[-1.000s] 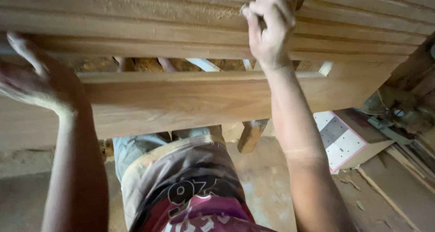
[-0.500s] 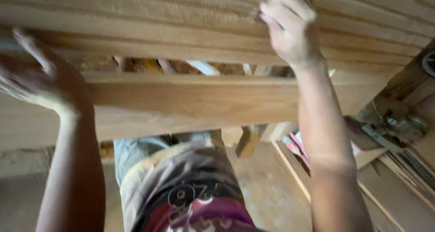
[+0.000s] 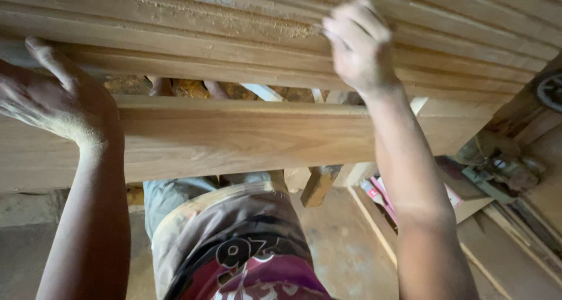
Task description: The person sands the grooved surface of a large slatted wooden panel, holding the panel steady with one hand while rubbing a small sanding block along the slats and grooves by hand. They reposition the panel and continue sanding different sections of the slatted surface.
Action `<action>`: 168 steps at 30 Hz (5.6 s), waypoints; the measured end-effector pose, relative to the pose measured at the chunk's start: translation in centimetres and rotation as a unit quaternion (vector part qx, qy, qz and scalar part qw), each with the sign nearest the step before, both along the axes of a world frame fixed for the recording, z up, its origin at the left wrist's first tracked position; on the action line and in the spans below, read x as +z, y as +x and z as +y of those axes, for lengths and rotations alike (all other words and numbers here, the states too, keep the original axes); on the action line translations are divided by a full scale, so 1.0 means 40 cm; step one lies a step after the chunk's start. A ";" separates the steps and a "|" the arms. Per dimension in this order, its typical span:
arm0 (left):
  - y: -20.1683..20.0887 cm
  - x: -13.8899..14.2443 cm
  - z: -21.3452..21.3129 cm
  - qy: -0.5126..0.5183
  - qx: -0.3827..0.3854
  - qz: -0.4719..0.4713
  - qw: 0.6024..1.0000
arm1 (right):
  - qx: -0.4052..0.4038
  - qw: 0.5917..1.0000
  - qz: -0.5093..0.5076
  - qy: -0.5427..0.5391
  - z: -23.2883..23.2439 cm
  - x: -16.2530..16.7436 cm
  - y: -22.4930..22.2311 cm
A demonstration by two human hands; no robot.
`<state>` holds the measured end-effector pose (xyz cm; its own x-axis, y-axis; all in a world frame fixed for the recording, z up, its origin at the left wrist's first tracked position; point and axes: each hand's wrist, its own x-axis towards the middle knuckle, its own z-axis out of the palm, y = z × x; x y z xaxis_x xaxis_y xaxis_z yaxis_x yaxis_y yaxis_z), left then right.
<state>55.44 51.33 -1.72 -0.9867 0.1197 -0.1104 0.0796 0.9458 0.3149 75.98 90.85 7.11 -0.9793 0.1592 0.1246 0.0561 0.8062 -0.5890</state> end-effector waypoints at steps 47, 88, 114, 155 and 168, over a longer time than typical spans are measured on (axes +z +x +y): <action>0.008 -0.057 -0.047 -0.052 -0.016 -0.004 0.999 | 0.103 0.992 -0.069 0.030 0.076 -0.018 -0.024; 0.158 0.220 0.786 0.217 -0.758 -0.038 0.614 | -0.669 0.700 -0.230 0.099 -0.177 -0.092 0.549; 0.124 0.214 0.790 0.214 -0.810 -0.023 0.546 | -0.662 0.712 -0.200 0.122 -0.188 -0.078 0.551; 0.087 0.208 0.768 0.222 -0.806 -0.037 0.548 | -0.673 0.705 -0.205 0.087 -0.185 -0.031 0.509; 0.105 0.191 0.778 0.217 -0.816 -0.010 0.536 | -0.679 0.702 -0.198 0.084 -0.186 -0.036 0.514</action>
